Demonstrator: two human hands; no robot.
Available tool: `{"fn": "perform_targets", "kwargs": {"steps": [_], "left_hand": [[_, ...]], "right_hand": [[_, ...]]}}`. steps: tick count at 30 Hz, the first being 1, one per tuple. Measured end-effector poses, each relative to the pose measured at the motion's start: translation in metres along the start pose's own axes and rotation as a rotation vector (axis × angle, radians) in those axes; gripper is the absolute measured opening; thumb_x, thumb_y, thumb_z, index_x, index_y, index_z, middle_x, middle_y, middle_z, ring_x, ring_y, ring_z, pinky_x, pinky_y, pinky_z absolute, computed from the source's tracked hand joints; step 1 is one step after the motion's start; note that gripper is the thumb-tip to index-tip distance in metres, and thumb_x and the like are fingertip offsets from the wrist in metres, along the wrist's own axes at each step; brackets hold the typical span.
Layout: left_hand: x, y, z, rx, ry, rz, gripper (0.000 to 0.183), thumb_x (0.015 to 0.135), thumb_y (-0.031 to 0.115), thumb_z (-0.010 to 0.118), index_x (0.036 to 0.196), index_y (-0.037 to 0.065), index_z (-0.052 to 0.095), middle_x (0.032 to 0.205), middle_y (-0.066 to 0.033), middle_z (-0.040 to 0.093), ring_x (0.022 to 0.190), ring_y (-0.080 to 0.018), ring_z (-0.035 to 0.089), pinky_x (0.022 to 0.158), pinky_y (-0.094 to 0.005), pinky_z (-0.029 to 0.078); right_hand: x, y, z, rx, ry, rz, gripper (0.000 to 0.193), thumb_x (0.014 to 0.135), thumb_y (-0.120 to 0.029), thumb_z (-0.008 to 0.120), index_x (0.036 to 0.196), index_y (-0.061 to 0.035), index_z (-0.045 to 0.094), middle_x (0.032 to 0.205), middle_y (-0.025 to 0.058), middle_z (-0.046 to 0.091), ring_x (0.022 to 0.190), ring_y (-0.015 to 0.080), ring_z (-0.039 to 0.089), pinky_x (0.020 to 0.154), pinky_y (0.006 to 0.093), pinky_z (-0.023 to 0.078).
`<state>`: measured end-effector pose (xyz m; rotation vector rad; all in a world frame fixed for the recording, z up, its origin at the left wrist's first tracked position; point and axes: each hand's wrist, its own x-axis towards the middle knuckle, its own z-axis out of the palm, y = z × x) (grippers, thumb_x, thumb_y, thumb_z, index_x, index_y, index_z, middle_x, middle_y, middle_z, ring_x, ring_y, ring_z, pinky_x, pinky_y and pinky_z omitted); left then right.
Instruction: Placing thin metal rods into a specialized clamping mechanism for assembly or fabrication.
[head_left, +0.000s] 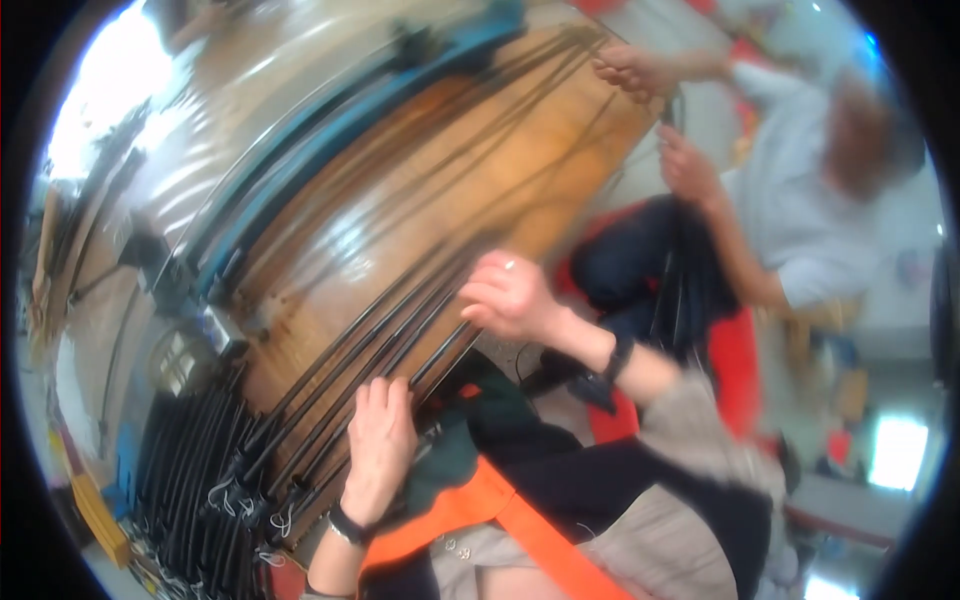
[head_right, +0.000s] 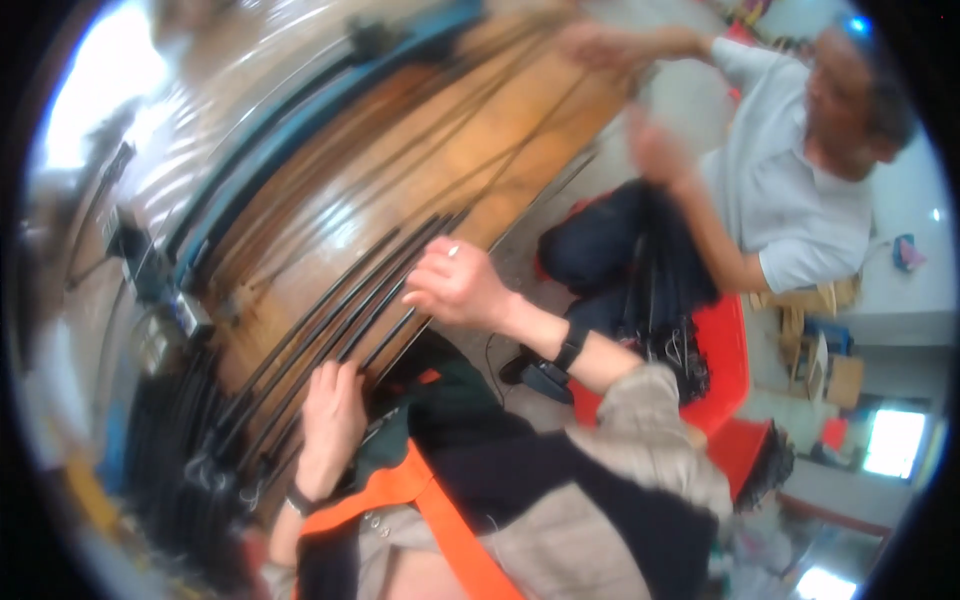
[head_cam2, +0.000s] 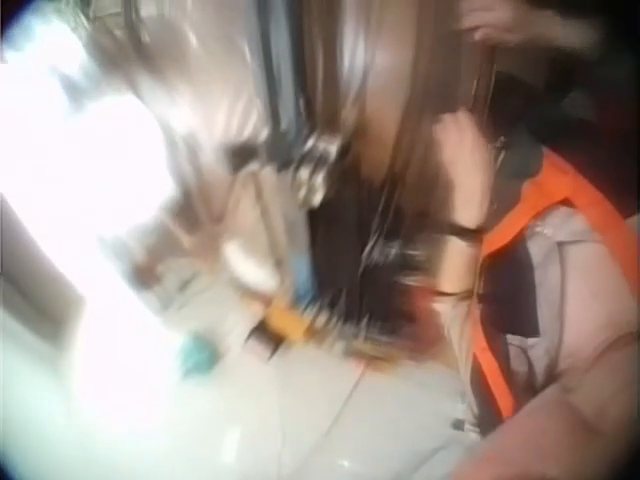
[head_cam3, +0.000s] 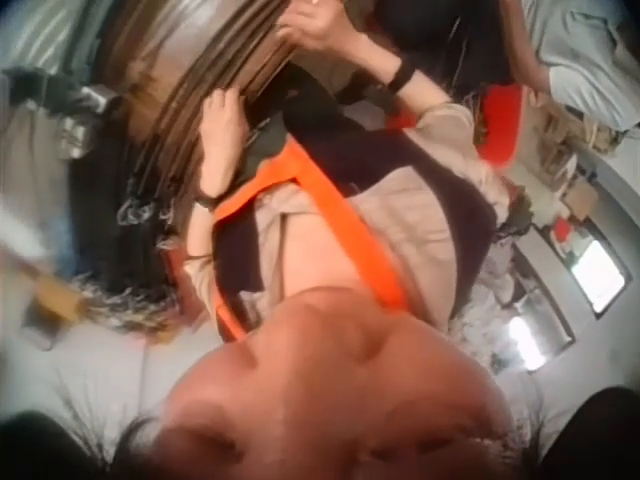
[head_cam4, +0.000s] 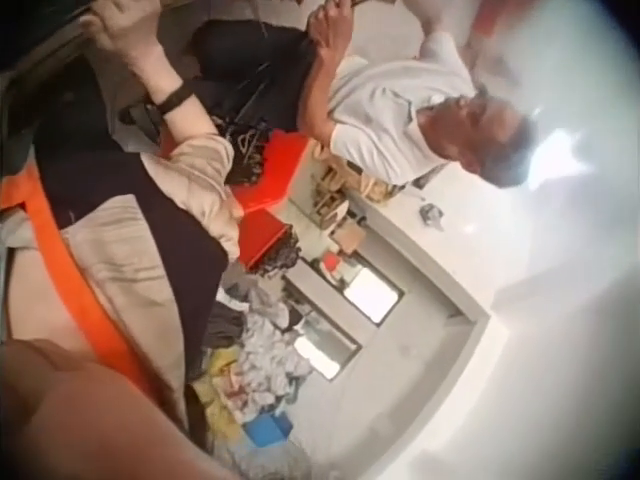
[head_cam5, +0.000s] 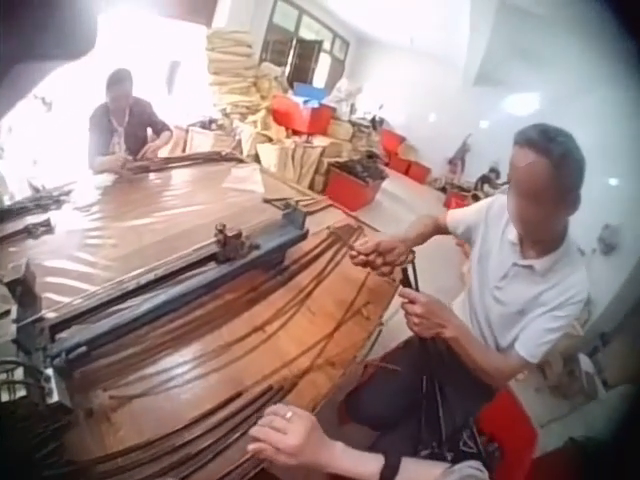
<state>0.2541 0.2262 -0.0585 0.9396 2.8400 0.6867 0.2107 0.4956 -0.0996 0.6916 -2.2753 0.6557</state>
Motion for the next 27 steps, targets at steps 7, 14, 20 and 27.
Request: {"fn": "perform_targets", "kwargs": {"steps": [7, 14, 20, 27], "left_hand": [[0.021, 0.033, -0.063, -0.078, -0.033, -0.057, 0.024, 0.091, 0.004, 0.058, 0.115, 0.002, 0.058, 0.087, -0.0177, 0.055, 0.077, -0.0374, 0.060, 0.063, -0.0451, 0.050], [0.053, 0.022, -0.103, 0.032, 0.105, -0.004, 0.037, 0.090, 0.001, 0.057, 0.128, 0.003, 0.056, 0.086, -0.0180, 0.056, 0.073, -0.0367, 0.060, 0.062, -0.0439, 0.049], [0.036, -0.008, -0.125, 0.193, 0.037, -0.057, 0.038, 0.089, 0.000, 0.058, 0.127, 0.004, 0.058, 0.081, -0.0164, 0.056, 0.070, -0.0351, 0.059, 0.060, -0.0425, 0.047], [0.042, -0.024, -0.132, 0.180, 0.024, -0.055, 0.041, 0.087, -0.001, 0.060, 0.127, 0.009, 0.060, 0.079, -0.0142, 0.055, 0.068, -0.0338, 0.059, 0.059, -0.0418, 0.047]], "right_hand": [[0.025, 0.066, -0.036, -0.089, 0.148, -0.025, 0.042, 0.096, -0.044, 0.056, 0.066, -0.0145, 0.061, 0.056, 0.0033, 0.050, 0.051, 0.0214, 0.054, 0.047, 0.0339, 0.043], [0.120, 0.086, -0.025, -0.078, 0.194, -0.136, 0.041, 0.098, -0.044, 0.054, 0.073, -0.0133, 0.064, 0.058, 0.0034, 0.050, 0.050, 0.0221, 0.053, 0.045, 0.0354, 0.041], [0.105, 0.060, 0.026, 0.128, 0.192, -0.140, 0.046, 0.092, -0.058, 0.053, 0.080, -0.0143, 0.065, 0.061, 0.0018, 0.049, 0.054, 0.0195, 0.054, 0.047, 0.0337, 0.042], [0.110, 0.052, 0.030, 0.174, 0.247, -0.201, 0.044, 0.097, -0.051, 0.050, 0.086, -0.0125, 0.067, 0.062, 0.0019, 0.048, 0.055, 0.0187, 0.053, 0.048, 0.0336, 0.042]]}}
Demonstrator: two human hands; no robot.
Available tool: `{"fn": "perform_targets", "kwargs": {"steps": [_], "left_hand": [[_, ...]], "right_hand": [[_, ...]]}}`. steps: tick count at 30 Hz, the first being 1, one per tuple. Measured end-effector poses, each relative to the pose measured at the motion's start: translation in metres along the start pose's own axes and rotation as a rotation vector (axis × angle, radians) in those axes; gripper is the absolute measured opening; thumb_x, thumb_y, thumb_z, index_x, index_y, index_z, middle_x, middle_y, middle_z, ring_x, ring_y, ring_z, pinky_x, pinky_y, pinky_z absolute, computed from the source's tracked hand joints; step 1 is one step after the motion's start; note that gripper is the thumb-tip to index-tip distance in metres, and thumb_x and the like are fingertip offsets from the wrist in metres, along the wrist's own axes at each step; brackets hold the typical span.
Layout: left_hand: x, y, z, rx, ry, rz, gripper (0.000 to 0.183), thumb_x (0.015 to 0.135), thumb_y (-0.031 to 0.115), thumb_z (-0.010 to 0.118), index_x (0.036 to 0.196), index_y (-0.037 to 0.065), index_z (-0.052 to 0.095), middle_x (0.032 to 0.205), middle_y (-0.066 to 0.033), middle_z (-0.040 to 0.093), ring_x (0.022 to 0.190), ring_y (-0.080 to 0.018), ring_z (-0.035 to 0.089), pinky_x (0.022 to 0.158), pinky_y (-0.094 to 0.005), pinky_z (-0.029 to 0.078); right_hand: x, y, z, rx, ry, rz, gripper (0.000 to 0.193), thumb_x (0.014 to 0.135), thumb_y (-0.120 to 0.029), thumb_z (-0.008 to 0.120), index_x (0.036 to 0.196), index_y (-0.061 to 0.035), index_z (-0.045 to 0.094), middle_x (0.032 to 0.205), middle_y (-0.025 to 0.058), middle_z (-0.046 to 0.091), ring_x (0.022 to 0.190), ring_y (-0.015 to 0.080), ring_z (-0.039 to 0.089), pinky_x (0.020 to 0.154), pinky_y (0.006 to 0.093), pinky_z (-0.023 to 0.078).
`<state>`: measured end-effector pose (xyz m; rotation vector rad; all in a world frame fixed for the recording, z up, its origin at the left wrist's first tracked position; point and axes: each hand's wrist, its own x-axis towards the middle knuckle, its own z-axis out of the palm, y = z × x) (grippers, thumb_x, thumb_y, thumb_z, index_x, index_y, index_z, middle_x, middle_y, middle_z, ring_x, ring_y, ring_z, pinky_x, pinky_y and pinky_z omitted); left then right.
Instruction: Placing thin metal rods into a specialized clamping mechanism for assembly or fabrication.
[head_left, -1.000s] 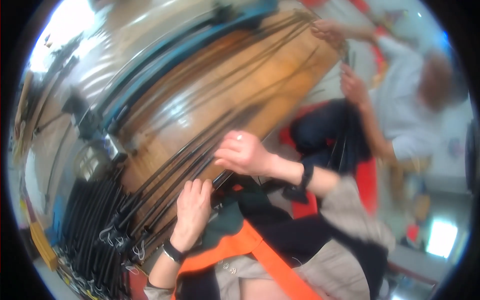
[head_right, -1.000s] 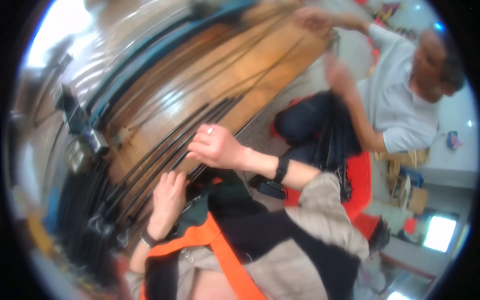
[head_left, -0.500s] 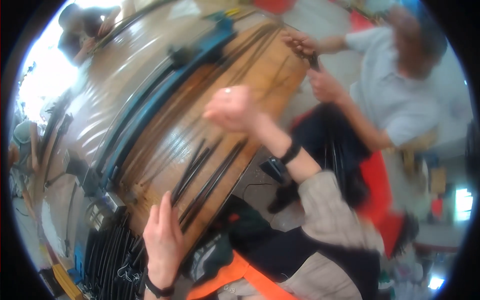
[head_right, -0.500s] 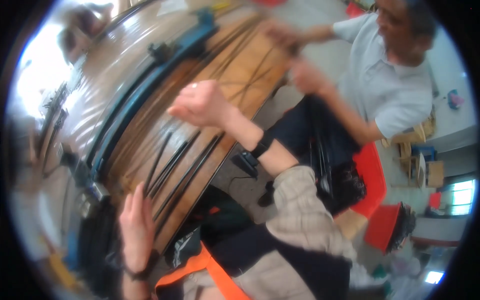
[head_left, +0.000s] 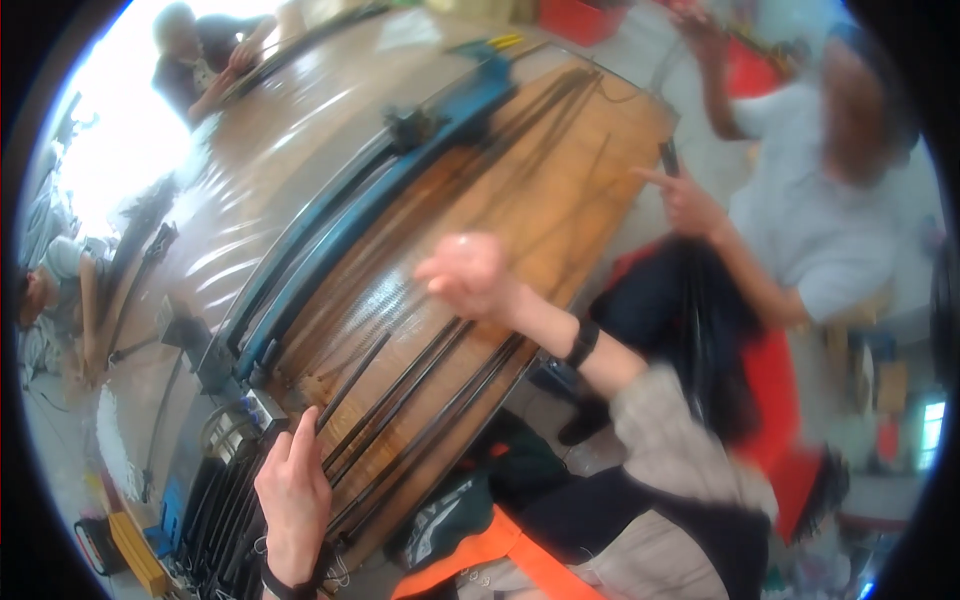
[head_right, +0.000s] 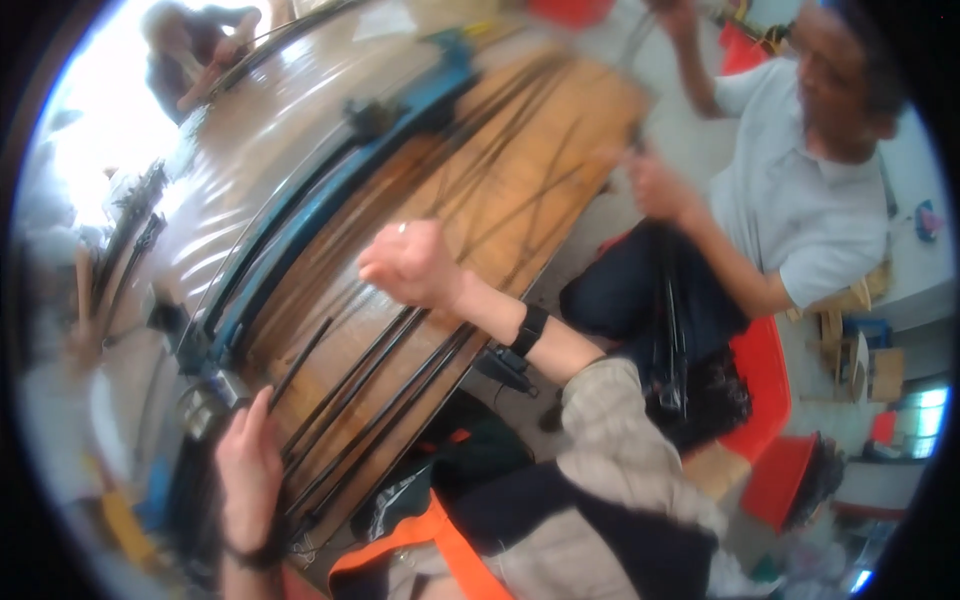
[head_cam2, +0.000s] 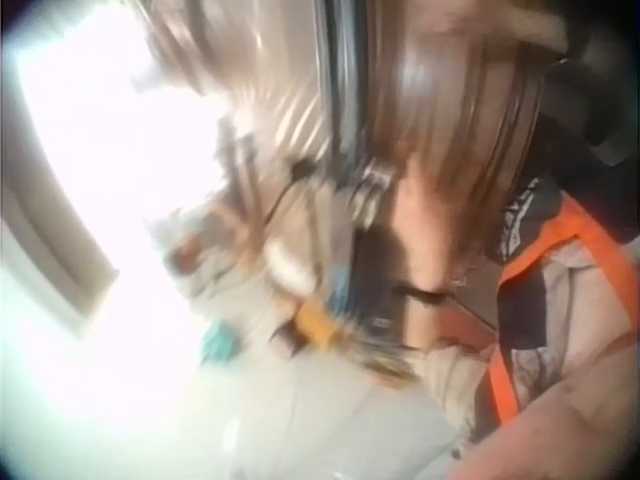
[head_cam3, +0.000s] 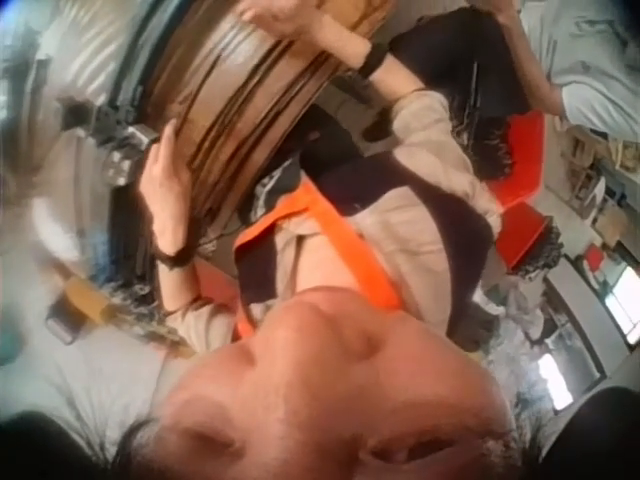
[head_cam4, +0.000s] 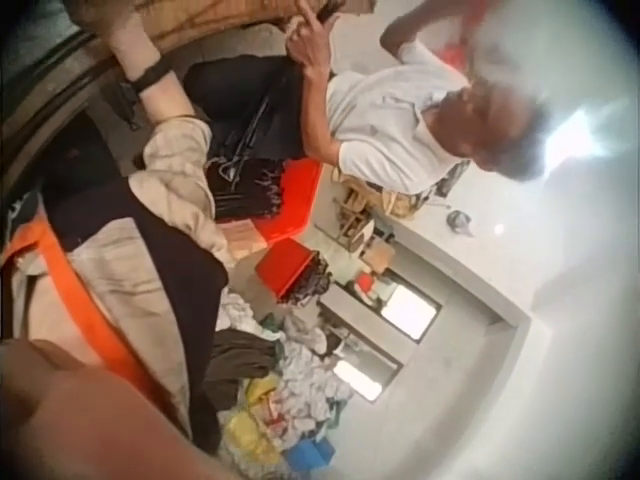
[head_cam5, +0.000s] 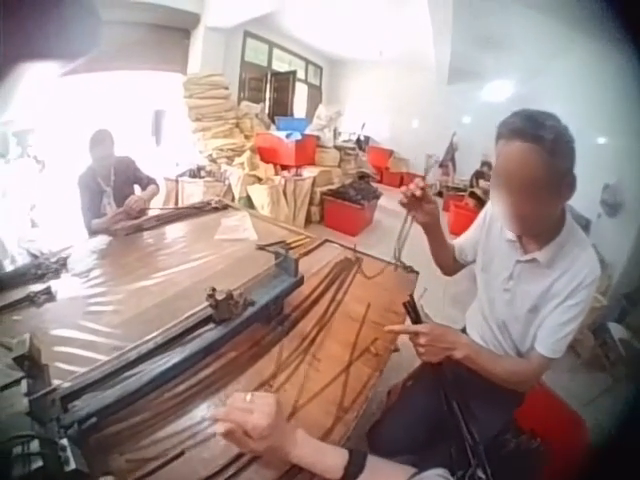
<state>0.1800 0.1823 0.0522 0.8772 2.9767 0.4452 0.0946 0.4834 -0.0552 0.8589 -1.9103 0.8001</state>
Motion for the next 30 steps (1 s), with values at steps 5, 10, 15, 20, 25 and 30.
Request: {"fn": "perform_targets", "kwargs": {"steps": [5, 10, 15, 20, 25, 30], "left_hand": [[-0.011, -0.016, -0.005, -0.023, 0.074, -0.002, 0.039, 0.087, -0.001, 0.059, 0.125, 0.009, 0.062, 0.079, -0.0146, 0.055, 0.070, -0.0336, 0.058, 0.061, -0.0419, 0.047], [-0.038, -0.053, -0.060, 0.080, 0.156, -0.126, 0.037, 0.088, -0.003, 0.056, 0.124, 0.006, 0.061, 0.084, -0.0165, 0.057, 0.075, -0.0334, 0.059, 0.066, -0.0405, 0.048], [-0.107, -0.125, -0.122, 0.361, 0.584, -0.209, 0.034, 0.092, -0.007, 0.052, 0.124, 0.000, 0.060, 0.098, -0.0184, 0.063, 0.088, -0.0340, 0.062, 0.077, -0.0373, 0.049], [-0.117, -0.132, -0.155, 0.527, 0.619, -0.263, 0.034, 0.093, -0.005, 0.052, 0.126, 0.001, 0.060, 0.099, -0.0186, 0.064, 0.090, -0.0333, 0.063, 0.079, -0.0371, 0.049], [-0.149, -0.131, -0.158, 0.296, 0.574, -0.519, 0.035, 0.094, -0.004, 0.053, 0.127, 0.003, 0.060, 0.097, -0.0192, 0.065, 0.087, -0.0319, 0.064, 0.078, -0.0361, 0.050], [-0.191, -0.155, -0.140, 0.302, 0.575, -0.501, 0.034, 0.093, -0.003, 0.055, 0.126, 0.004, 0.060, 0.095, -0.0187, 0.065, 0.084, -0.0311, 0.064, 0.076, -0.0356, 0.050]], "right_hand": [[0.005, 0.003, 0.018, 0.098, -0.005, -0.008, 0.034, 0.100, -0.039, 0.051, 0.090, -0.0108, 0.068, 0.064, 0.0026, 0.050, 0.056, 0.0195, 0.053, 0.050, 0.0348, 0.042], [0.028, -0.020, 0.042, 0.146, -0.065, 0.059, 0.022, 0.100, -0.027, 0.054, 0.095, -0.0099, 0.067, 0.068, 0.0051, 0.054, 0.060, 0.0226, 0.055, 0.053, 0.0356, 0.043], [0.042, 0.011, 0.070, -0.111, -0.072, 0.104, 0.014, 0.095, -0.021, 0.062, 0.103, -0.0105, 0.065, 0.073, 0.0057, 0.064, 0.064, 0.0238, 0.063, 0.059, 0.0371, 0.050], [0.101, -0.035, 0.136, 0.393, -0.355, 0.458, 0.015, 0.093, -0.016, 0.064, 0.105, -0.0076, 0.066, 0.084, 0.0109, 0.068, 0.072, 0.0234, 0.067, 0.062, 0.0336, 0.051], [0.173, -0.077, 0.228, 0.690, -0.361, 0.185, 0.013, 0.090, -0.020, 0.068, 0.095, -0.0080, 0.070, 0.081, 0.0090, 0.072, 0.071, 0.0189, 0.069, 0.063, 0.0304, 0.053], [0.182, -0.076, 0.258, 0.654, -0.391, 0.066, 0.014, 0.088, -0.024, 0.070, 0.088, -0.0095, 0.073, 0.075, 0.0067, 0.071, 0.067, 0.0167, 0.068, 0.062, 0.0283, 0.053]]}}
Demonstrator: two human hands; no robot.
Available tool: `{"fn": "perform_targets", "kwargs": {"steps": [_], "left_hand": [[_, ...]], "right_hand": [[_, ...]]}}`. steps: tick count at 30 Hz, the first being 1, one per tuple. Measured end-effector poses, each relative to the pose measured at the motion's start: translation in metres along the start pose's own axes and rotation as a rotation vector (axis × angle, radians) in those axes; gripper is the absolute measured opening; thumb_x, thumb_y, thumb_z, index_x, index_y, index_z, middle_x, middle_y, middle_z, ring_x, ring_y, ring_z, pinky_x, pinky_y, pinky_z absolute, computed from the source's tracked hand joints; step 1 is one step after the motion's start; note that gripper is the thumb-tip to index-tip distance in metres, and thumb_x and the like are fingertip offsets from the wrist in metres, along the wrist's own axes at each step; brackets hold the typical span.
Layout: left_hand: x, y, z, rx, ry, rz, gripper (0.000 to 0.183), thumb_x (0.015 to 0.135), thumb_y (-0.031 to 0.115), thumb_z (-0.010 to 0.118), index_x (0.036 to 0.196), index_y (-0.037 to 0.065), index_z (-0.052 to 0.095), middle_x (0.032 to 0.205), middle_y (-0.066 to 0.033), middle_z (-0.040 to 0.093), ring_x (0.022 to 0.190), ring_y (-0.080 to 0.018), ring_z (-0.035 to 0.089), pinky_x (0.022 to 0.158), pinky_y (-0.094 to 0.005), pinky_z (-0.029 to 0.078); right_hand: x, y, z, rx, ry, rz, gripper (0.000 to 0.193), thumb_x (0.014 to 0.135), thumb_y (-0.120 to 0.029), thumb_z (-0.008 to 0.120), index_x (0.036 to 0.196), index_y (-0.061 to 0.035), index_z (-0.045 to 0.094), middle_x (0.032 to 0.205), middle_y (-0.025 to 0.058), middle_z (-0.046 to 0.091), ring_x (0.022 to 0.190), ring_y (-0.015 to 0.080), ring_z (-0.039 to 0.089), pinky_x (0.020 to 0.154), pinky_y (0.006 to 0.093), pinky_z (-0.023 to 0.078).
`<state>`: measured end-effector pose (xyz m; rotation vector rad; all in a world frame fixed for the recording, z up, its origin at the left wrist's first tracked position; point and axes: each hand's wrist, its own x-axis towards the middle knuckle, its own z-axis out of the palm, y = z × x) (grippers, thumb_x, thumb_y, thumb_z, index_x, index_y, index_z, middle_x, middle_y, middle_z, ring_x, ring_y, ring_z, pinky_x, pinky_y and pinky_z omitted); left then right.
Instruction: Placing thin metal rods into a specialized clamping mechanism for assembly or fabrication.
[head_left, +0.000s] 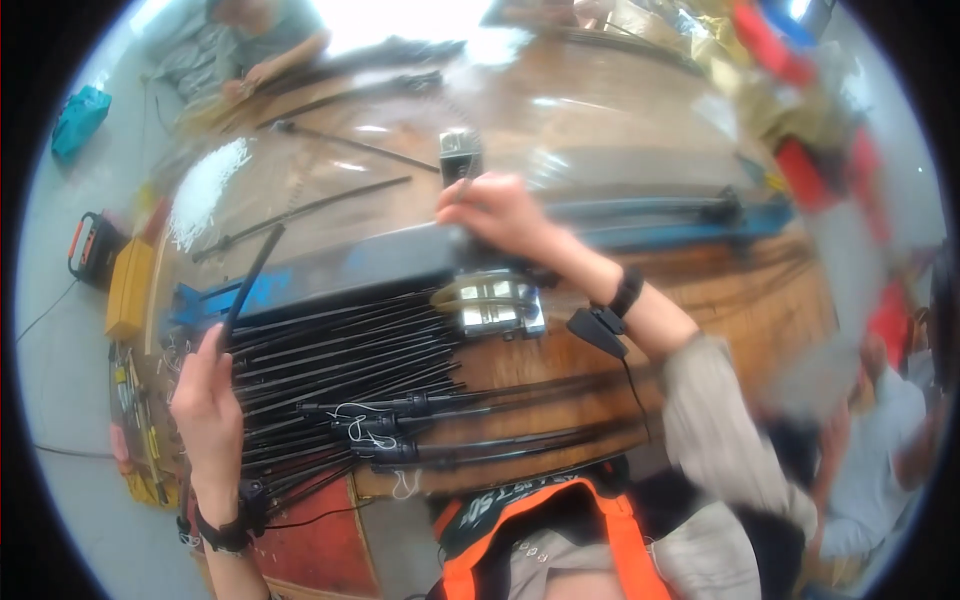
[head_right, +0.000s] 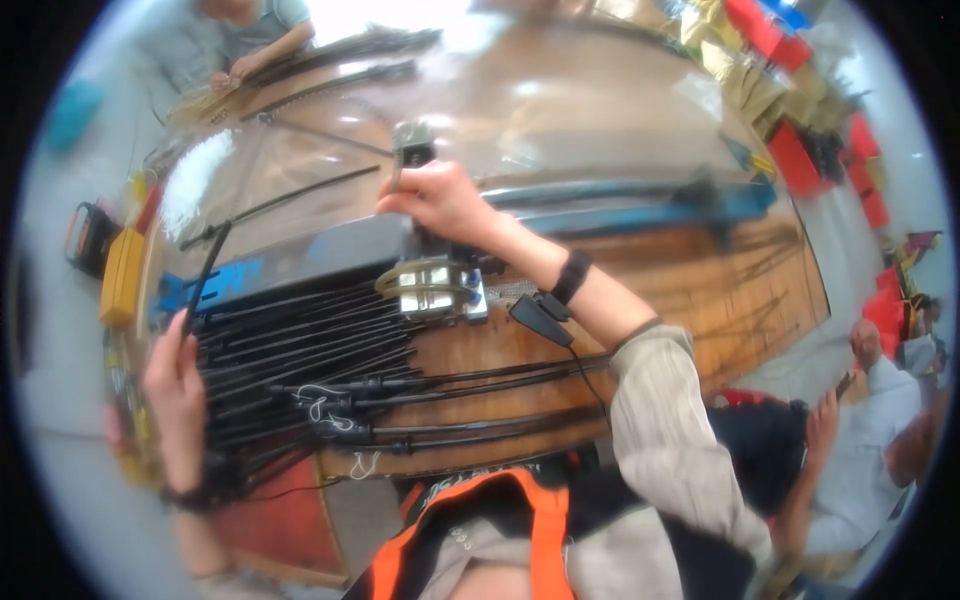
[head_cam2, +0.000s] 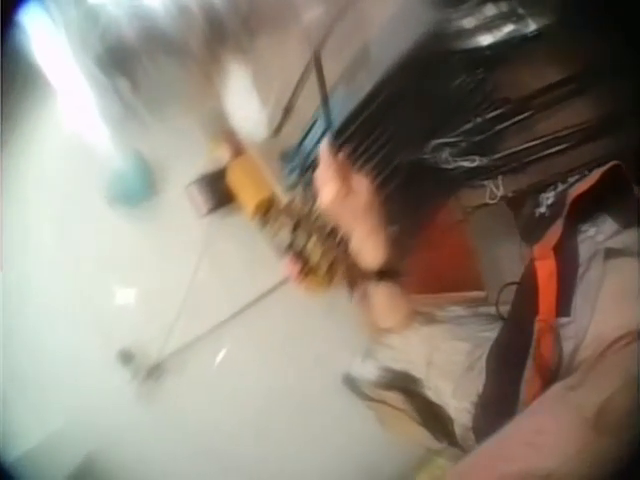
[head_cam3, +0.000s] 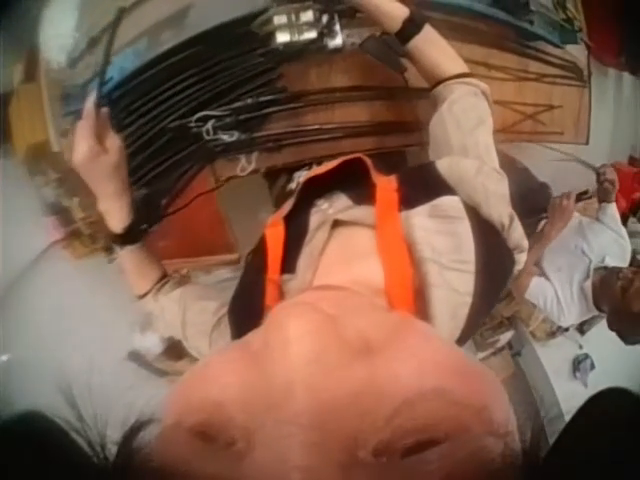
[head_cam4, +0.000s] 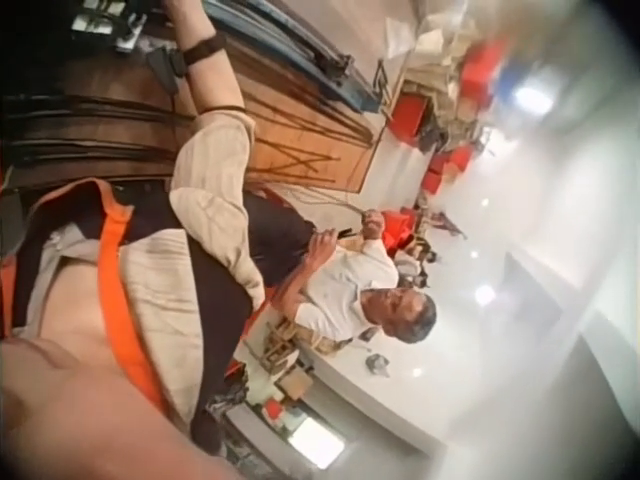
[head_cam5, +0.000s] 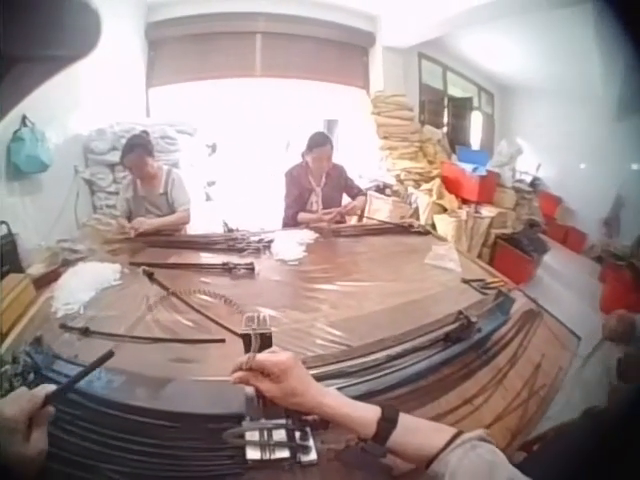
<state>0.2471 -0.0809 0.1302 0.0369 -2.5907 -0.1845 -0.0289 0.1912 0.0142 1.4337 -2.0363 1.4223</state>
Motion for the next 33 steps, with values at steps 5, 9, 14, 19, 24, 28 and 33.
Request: {"fn": "perform_targets", "kwargs": {"steps": [5, 9, 14, 19, 24, 28, 33], "left_hand": [[-0.015, -0.013, 0.032, -0.123, -0.033, -0.094, 0.034, 0.093, -0.003, 0.056, 0.125, 0.003, 0.061, 0.093, -0.0178, 0.065, 0.083, -0.0303, 0.064, 0.075, -0.0358, 0.049], [-0.004, -0.012, 0.044, -0.168, -0.027, -0.100, 0.033, 0.093, -0.003, 0.057, 0.125, 0.003, 0.061, 0.092, -0.0176, 0.064, 0.083, -0.0299, 0.064, 0.074, -0.0357, 0.049], [-0.002, -0.016, 0.046, -0.137, -0.085, -0.143, 0.033, 0.093, -0.002, 0.057, 0.125, 0.004, 0.061, 0.093, -0.0179, 0.065, 0.082, -0.0293, 0.064, 0.075, -0.0350, 0.050], [0.004, -0.012, 0.056, -0.165, -0.032, -0.070, 0.032, 0.093, 0.000, 0.058, 0.125, 0.003, 0.061, 0.091, -0.0181, 0.065, 0.080, -0.0290, 0.064, 0.073, -0.0352, 0.050], [0.005, -0.016, 0.045, -0.138, 0.014, -0.080, 0.033, 0.093, 0.001, 0.059, 0.126, 0.005, 0.062, 0.089, -0.0177, 0.065, 0.079, -0.0294, 0.063, 0.072, -0.0359, 0.050], [0.007, -0.026, 0.038, -0.063, -0.099, -0.138, 0.032, 0.092, 0.004, 0.060, 0.124, 0.007, 0.063, 0.092, -0.0179, 0.065, 0.079, -0.0319, 0.064, 0.071, -0.0367, 0.051], [0.016, -0.031, 0.072, 0.029, -0.246, -0.006, 0.030, 0.088, 0.008, 0.063, 0.118, 0.014, 0.065, 0.082, -0.0162, 0.062, 0.072, -0.0354, 0.063, 0.062, -0.0431, 0.051]], "right_hand": [[0.006, 0.006, 0.013, -0.015, -0.130, 0.054, 0.010, 0.087, -0.019, 0.071, 0.089, -0.0091, 0.073, 0.075, 0.0064, 0.071, 0.065, 0.0154, 0.068, 0.061, 0.0274, 0.052], [0.012, 0.001, 0.013, -0.273, -0.354, -0.016, 0.010, 0.087, -0.018, 0.071, 0.090, -0.0092, 0.072, 0.078, 0.0072, 0.072, 0.073, 0.0206, 0.069, 0.068, 0.0329, 0.054], [0.008, -0.004, -0.002, 0.037, -0.051, 0.107, 0.013, 0.089, -0.020, 0.069, 0.095, -0.0090, 0.072, 0.080, 0.0080, 0.072, 0.071, 0.0199, 0.068, 0.073, 0.0331, 0.052], [0.013, 0.005, 0.012, 0.012, -0.194, 0.129, 0.013, 0.089, -0.020, 0.068, 0.094, -0.0083, 0.071, 0.081, 0.0077, 0.071, 0.070, 0.0191, 0.067, 0.077, 0.0335, 0.050], [0.020, -0.006, 0.034, -0.418, -0.358, -0.040, 0.005, 0.087, -0.013, 0.067, 0.086, -0.0086, 0.067, 0.077, 0.0070, 0.069, 0.073, 0.0212, 0.067, 0.076, 0.0349, 0.049], [-0.014, 0.013, -0.020, -0.628, -0.083, -0.124, 0.007, 0.083, -0.006, 0.061, 0.080, -0.0107, 0.064, 0.075, 0.0065, 0.067, 0.074, 0.0244, 0.066, 0.078, 0.0372, 0.046], [-0.112, 0.043, -0.150, -0.897, -0.075, 0.004, 0.010, 0.079, -0.003, 0.060, 0.083, -0.0110, 0.064, 0.079, 0.0076, 0.063, 0.082, 0.0286, 0.060, 0.082, 0.0422, 0.042]]}}
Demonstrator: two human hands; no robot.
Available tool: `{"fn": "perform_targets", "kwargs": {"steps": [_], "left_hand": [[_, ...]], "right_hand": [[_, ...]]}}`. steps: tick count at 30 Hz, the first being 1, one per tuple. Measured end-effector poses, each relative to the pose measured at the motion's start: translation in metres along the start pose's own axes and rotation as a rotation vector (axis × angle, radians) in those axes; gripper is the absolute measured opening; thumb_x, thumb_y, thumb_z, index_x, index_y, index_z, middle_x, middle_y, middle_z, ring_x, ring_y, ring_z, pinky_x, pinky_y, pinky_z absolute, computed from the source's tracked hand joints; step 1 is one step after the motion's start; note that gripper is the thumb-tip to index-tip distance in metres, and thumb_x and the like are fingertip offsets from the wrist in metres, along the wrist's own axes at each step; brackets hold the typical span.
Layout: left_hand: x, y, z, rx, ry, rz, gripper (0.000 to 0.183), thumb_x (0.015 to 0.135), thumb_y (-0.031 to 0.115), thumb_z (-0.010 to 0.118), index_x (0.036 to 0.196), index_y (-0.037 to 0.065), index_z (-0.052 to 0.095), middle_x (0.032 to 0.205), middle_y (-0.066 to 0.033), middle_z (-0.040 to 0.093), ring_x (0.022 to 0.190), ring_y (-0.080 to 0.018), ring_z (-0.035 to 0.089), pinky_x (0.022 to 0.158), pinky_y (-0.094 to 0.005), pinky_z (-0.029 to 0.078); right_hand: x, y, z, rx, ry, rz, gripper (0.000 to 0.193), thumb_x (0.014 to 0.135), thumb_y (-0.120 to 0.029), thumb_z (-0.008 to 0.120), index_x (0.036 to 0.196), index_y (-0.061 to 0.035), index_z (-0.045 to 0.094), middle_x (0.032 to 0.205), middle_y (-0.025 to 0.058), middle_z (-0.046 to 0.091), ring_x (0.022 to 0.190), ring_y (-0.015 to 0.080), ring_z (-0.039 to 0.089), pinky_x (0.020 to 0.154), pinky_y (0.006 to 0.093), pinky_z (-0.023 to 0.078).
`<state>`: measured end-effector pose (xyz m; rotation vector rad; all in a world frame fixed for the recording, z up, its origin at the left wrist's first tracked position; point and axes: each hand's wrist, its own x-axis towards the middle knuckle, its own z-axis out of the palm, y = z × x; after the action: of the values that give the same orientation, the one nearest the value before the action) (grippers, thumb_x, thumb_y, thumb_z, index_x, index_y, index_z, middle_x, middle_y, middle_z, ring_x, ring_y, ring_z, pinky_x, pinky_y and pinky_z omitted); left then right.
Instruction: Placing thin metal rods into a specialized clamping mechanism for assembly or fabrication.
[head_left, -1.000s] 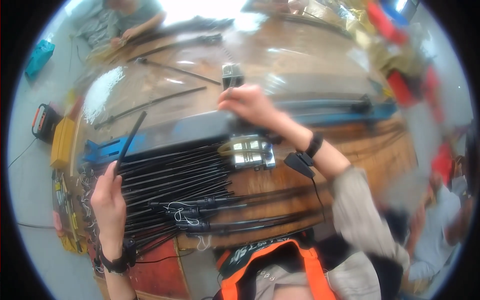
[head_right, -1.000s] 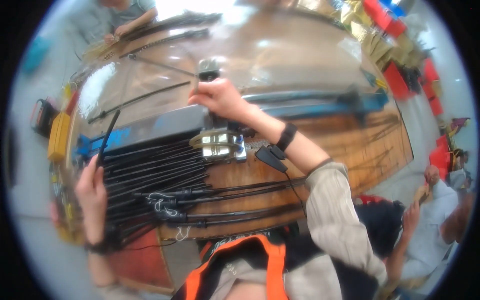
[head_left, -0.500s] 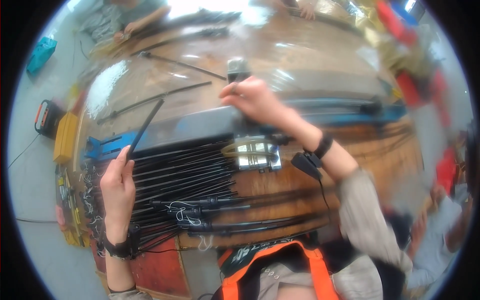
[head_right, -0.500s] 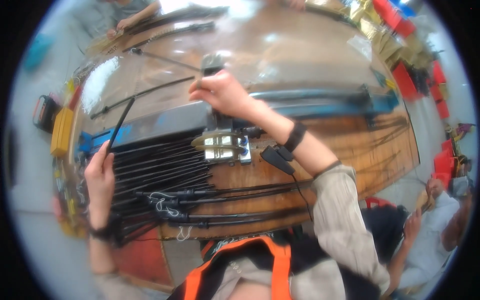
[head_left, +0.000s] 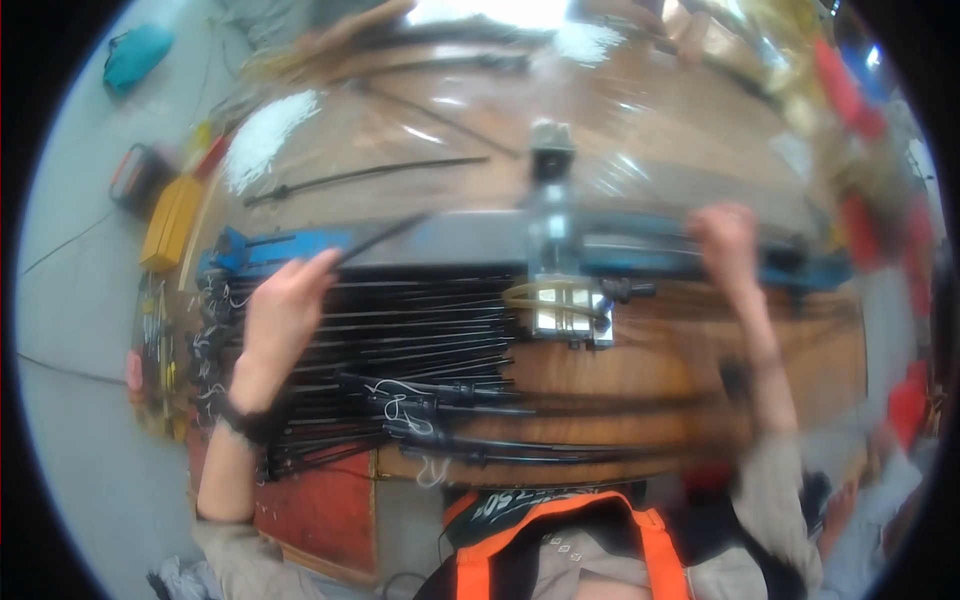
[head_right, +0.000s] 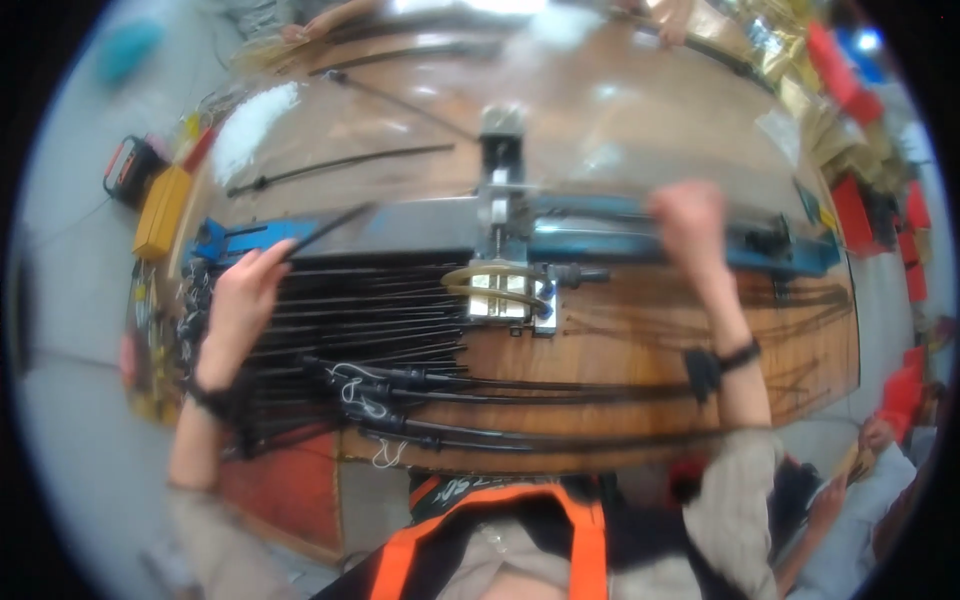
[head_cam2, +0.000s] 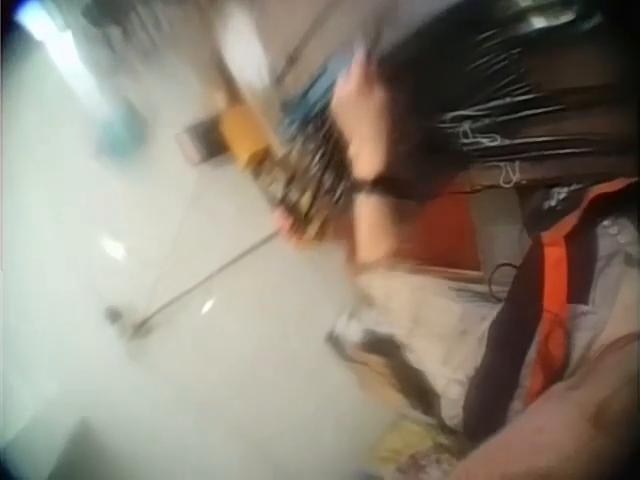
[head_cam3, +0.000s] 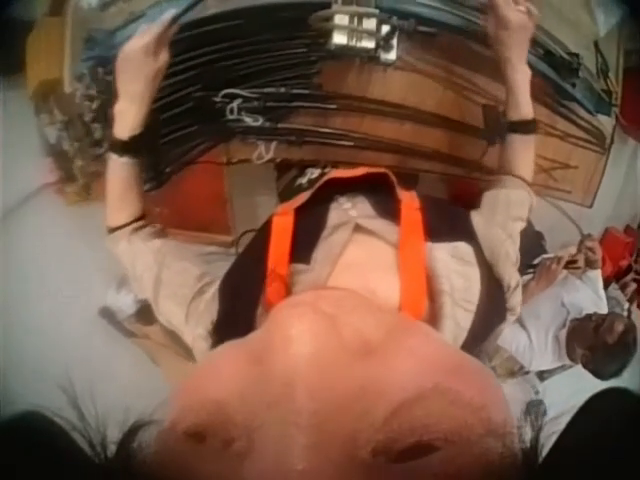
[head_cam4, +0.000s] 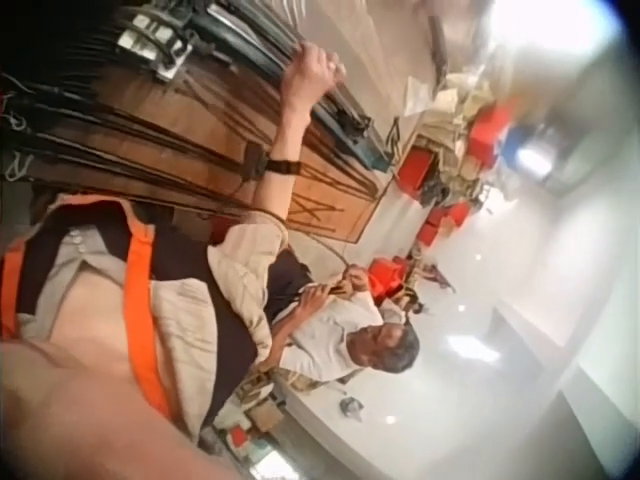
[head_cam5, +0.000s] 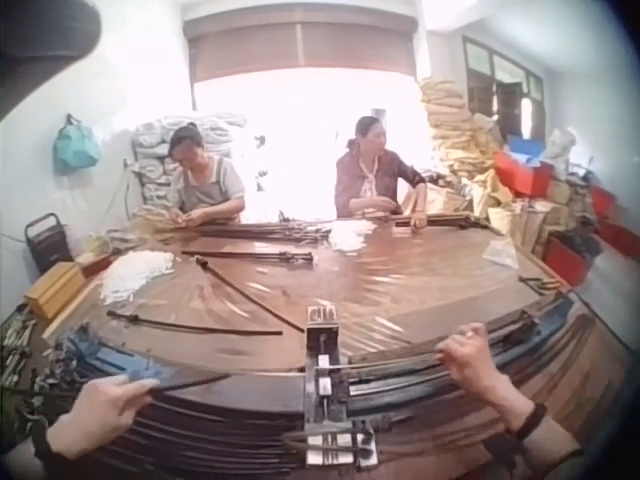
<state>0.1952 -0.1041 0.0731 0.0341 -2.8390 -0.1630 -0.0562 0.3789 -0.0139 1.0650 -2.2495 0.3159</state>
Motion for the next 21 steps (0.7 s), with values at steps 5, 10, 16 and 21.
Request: {"fn": "perform_targets", "kwargs": {"steps": [5, 10, 16, 21], "left_hand": [[0.077, 0.053, 0.072, -0.191, 0.103, 0.399, 0.019, 0.090, 0.008, 0.058, 0.106, 0.013, 0.066, 0.077, -0.0122, 0.060, 0.071, -0.0329, 0.062, 0.060, -0.0419, 0.051], [0.100, 0.070, 0.091, -0.200, 0.080, 0.374, 0.010, 0.091, 0.017, 0.060, 0.092, 0.008, 0.064, 0.077, -0.0129, 0.060, 0.072, -0.0329, 0.062, 0.065, -0.0427, 0.051], [0.107, 0.080, 0.102, -0.198, 0.032, 0.298, 0.018, 0.090, 0.022, 0.063, 0.083, 0.005, 0.065, 0.077, -0.0138, 0.060, 0.074, -0.0335, 0.062, 0.068, -0.0437, 0.051], [0.110, 0.090, 0.113, -0.321, 0.059, 0.251, 0.017, 0.088, 0.021, 0.066, 0.082, 0.006, 0.069, 0.078, -0.0147, 0.060, 0.075, -0.0344, 0.061, 0.068, -0.0442, 0.050]], "right_hand": [[-0.038, 0.050, -0.038, -0.129, -0.008, 0.111, 0.001, 0.084, -0.006, 0.061, 0.085, -0.0061, 0.063, 0.082, 0.0113, 0.063, 0.083, 0.0317, 0.059, 0.079, 0.0416, 0.042], [-0.052, 0.056, -0.041, -0.022, 0.018, 0.225, 0.003, 0.086, -0.003, 0.061, 0.087, -0.0014, 0.059, 0.082, 0.0144, 0.060, 0.083, 0.0327, 0.058, 0.077, 0.0394, 0.044], [-0.059, 0.063, -0.029, -0.007, 0.024, 0.257, 0.003, 0.088, -0.003, 0.060, 0.088, -0.0011, 0.058, 0.083, 0.0149, 0.057, 0.082, 0.0330, 0.056, 0.078, 0.0395, 0.044], [-0.065, 0.064, -0.023, -0.032, 0.020, 0.298, 0.003, 0.089, -0.003, 0.060, 0.090, -0.0015, 0.059, 0.086, 0.0151, 0.058, 0.086, 0.0330, 0.057, 0.082, 0.0391, 0.044]]}}
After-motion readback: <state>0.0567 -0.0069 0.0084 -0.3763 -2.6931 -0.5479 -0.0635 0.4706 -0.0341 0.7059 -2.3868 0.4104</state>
